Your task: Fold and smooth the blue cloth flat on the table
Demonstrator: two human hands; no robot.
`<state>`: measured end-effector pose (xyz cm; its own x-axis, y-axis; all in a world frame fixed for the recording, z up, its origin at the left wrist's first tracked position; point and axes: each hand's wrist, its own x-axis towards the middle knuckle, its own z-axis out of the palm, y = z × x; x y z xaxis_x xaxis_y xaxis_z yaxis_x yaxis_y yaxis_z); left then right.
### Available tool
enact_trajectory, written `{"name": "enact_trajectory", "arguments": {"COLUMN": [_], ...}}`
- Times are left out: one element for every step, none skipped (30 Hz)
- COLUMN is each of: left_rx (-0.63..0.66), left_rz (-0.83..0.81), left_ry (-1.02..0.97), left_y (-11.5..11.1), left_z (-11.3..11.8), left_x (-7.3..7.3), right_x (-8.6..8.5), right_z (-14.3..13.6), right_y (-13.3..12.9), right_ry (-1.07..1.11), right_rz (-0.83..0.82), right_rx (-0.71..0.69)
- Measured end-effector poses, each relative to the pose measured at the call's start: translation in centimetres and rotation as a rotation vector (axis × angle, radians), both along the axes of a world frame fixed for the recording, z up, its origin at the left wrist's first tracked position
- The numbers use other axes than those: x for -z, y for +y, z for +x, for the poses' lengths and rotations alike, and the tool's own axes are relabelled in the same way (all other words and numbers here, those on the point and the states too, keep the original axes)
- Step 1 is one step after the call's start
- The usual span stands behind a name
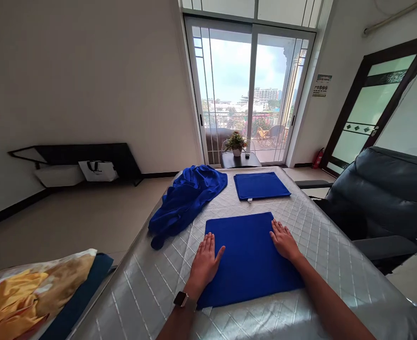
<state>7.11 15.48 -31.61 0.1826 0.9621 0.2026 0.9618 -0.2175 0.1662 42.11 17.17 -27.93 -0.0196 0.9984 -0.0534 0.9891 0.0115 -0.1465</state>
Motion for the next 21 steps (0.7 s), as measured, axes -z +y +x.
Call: {"name": "enact_trajectory", "arguments": {"left_rx": [-0.007, -0.012, -0.014, -0.013, -0.010, -0.005, -0.003, -0.006, -0.010, -0.014, -0.013, -0.006, 0.014, 0.050, 0.098, 0.158, 0.228, 0.290, 0.346, 0.389, 0.408], "left_rz": [0.003, 0.006, 0.009, 0.012, 0.014, 0.015, 0.015, 0.013, 0.013, 0.018, 0.029, 0.042, 0.053, 0.056, 0.050, 0.034, 0.010, -0.009, -0.030, -0.051, -0.055], "left_ry": [0.004, 0.007, 0.011, 0.016, 0.021, 0.026, 0.030, 0.036, 0.042, 0.049, 0.055, 0.061, 0.065, 0.067, 0.066, 0.063, 0.058, 0.049, 0.040, 0.035, 0.025], "left_y": [0.1, 0.1, 0.2, 0.2, 0.3, 0.4, 0.5, 0.7, 0.8, 1.0, 1.2, 1.3, 1.4, 1.5, 1.6, 1.6, 1.7, 1.7, 1.8, 1.9, 2.0], "left_z": [0.0, 0.0, -0.1, -0.2, -0.3, -0.4, -0.6, -0.7, -0.8, -0.8, -0.5, 0.1, 1.0, 2.2, 3.8, 5.8, 8.0, 10.4, 12.8, 15.0, 17.1], "left_x": [0.2, 0.3, 0.4, 0.5, 0.6, 0.6, 0.6, 0.5, 0.4, 0.1, -0.2, -0.6, -1.1, -1.7, -2.3, -2.8, -3.4, -3.9, -4.4, -4.7, -4.9], "right_x": [0.4, 0.6, 0.8, 0.8, 0.9, 0.8, 0.8, 0.7, 0.7, 0.7, 0.7, 0.7, 0.7, 0.7, 0.7, 0.7, 0.7, 0.7, 0.7, 0.7, 0.7], "right_z": [0.0, 0.0, 0.1, 0.1, 0.1, 0.1, 0.0, 0.0, 0.0, 0.0, 0.0, 0.0, 0.0, 0.0, 0.0, 0.0, 0.0, 0.0, 0.1, 0.1, 0.2], "right_y": [0.0, 0.0, 0.0, 0.0, -0.1, -0.1, 0.0, 0.0, 0.0, 0.1, 0.1, 0.1, 0.2, 0.2, 0.2, 0.2, 0.2, 0.2, 0.2, 0.1, 0.1], "right_ry": [0.000, 0.000, 0.001, 0.002, 0.003, 0.007, 0.014, 0.025, 0.037, 0.050, 0.062, 0.072, 0.081, 0.089, 0.095, 0.099, 0.100, 0.096, 0.089, 0.079, 0.069], "right_rz": [-0.002, -0.001, 0.004, 0.012, 0.020, 0.026, 0.028, 0.026, 0.021, 0.017, 0.015, 0.015, 0.014, 0.014, 0.013, 0.013, 0.015, 0.018, 0.022, 0.025, 0.028], "right_rx": [0.001, 0.001, -0.002, -0.004, -0.004, -0.004, -0.003, 0.000, 0.004, 0.008, 0.009, 0.009, 0.009, 0.008, 0.006, 0.005, 0.004, 0.003, 0.000, -0.003, -0.010]}}
